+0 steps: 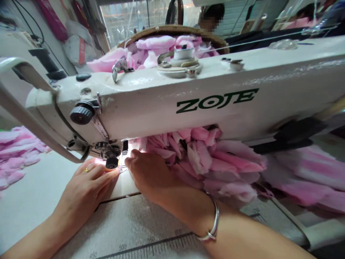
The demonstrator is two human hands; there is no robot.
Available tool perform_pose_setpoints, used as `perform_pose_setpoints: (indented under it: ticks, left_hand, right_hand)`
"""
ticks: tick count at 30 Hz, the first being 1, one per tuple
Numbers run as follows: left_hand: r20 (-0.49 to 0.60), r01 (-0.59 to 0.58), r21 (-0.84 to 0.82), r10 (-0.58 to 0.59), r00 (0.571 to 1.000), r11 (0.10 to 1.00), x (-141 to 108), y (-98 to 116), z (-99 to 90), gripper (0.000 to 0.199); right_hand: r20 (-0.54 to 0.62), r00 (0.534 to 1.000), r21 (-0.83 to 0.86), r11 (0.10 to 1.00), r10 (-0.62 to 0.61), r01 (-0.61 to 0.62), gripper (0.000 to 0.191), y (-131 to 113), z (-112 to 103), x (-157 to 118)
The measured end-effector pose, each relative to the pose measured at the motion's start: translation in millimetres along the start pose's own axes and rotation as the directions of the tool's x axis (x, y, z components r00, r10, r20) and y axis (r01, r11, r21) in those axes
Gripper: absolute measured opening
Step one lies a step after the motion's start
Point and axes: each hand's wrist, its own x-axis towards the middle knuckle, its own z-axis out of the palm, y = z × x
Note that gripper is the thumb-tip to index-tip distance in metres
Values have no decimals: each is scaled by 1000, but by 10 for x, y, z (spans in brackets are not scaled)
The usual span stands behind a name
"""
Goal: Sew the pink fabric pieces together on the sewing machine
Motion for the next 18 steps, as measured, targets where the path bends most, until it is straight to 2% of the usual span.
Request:
perform_pose_setpoints:
  ticks: [7,11,15,18]
  left_hand:
    - [48,33,-94,-28,998,995,-39,4,28,23]
    - [97,50,-92,-41,994,994,-72,2,53,29]
    - [107,69,-57,-63,992,996,-48,-11,67,23]
    - [89,81,-41,-77,993,996,-21,-27,81,20]
  right_hand:
    - [23,1000,-102,994,-21,23,18,-47,-53,20]
    - [-48,997,-135,990,-55,48,18,-31,12,4]
    - [-121,990,-140,989,-68,50,20,-17,54,15]
    - [-61,994,-170,983,-86,74,21,-19,31,43]
